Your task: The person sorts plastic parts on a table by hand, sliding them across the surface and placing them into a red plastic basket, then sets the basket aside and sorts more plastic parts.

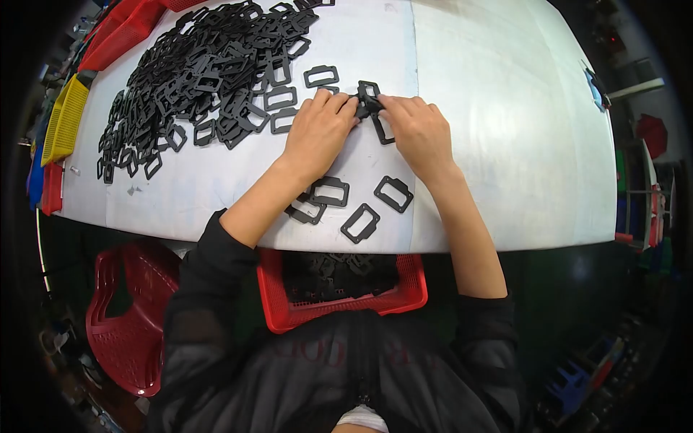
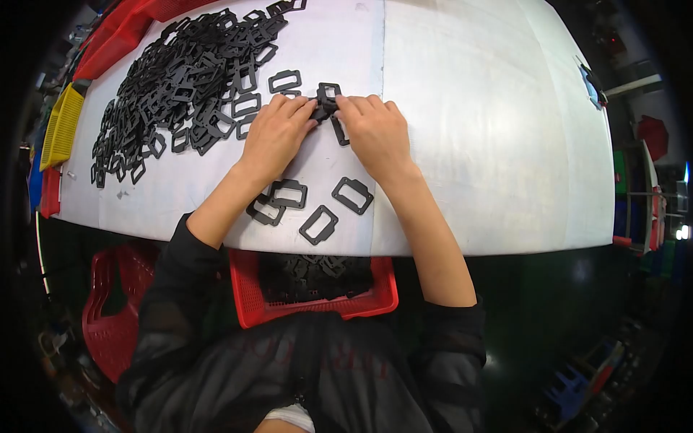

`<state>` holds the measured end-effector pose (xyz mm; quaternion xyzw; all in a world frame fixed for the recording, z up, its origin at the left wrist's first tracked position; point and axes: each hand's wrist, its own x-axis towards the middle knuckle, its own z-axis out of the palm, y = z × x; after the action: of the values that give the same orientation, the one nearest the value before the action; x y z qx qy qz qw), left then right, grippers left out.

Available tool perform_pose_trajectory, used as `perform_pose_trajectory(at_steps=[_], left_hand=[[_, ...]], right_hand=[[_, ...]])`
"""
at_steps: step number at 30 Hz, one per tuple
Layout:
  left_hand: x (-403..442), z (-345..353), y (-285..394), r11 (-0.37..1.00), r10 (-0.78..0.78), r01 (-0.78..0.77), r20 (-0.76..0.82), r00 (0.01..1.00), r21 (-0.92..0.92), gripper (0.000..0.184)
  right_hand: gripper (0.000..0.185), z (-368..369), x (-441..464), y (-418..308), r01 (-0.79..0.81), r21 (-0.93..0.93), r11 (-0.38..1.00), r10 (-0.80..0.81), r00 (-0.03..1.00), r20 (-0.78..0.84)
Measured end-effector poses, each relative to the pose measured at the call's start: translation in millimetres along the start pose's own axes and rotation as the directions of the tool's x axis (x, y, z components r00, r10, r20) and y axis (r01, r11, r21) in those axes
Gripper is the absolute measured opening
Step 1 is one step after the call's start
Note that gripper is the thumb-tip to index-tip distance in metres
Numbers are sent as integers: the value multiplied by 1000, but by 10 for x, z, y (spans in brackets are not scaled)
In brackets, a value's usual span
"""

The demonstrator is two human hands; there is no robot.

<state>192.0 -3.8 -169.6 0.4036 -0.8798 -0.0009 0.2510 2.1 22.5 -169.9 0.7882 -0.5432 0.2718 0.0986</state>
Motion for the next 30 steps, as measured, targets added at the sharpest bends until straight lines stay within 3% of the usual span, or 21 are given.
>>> perform_pose_trajectory(at_steps=[2,3,4,6,7,10,14,15,18,21,24,25,27,30], left_hand=[[-18,-65,-36,1000,-1,1,-12,1000,-20,30],[-25,-99,-64,993,-5,-9,-118,993,-118,22],[-40,-185,-55,956,-132,126,-4,991,-266,20],[-74,-455,35,769,-316,410,267,910,-489,16],[-58,-566,46,711,-358,558,463,811,-428,15],[-123,-384,-92,925,-179,232,195,964,-300,15],[15,-139,-101,996,-28,27,-21,999,-84,26],[48,-73,-108,998,-10,9,-24,1000,-65,29],[136,47,-157,998,50,-51,-15,999,-29,35],[201,85,-240,986,164,-164,11,986,30,35],[256,-9,-248,972,213,-224,138,967,68,28],[248,-52,-222,989,148,-146,116,982,-32,25],[173,-142,-125,972,14,9,97,995,-234,19],[84,-234,-145,935,-92,181,286,954,-304,13]], right_hand=[[23,-100,-10,96,-386,271,882,360,922,143],[22,-189,14,157,-559,373,740,503,829,245],[21,-318,62,211,-709,352,611,605,705,371],[24,-273,-56,349,-429,-12,903,429,902,39],[25,-261,-75,340,-399,-4,917,399,916,39],[27,-243,-59,-35,-304,25,952,302,951,61],[27,-137,-145,-316,-231,-24,973,232,964,132],[27,-145,-163,-326,-218,-54,974,224,963,150],[27,-416,-190,-322,-477,128,870,403,835,375],[28,-637,-97,-227,-594,152,790,431,714,552],[28,-528,18,-45,-428,169,888,374,885,277],[32,-509,124,4,-476,202,856,389,851,353],[38,-411,246,109,-331,269,905,233,912,338],[50,-184,336,317,-85,283,955,-20,938,347]])
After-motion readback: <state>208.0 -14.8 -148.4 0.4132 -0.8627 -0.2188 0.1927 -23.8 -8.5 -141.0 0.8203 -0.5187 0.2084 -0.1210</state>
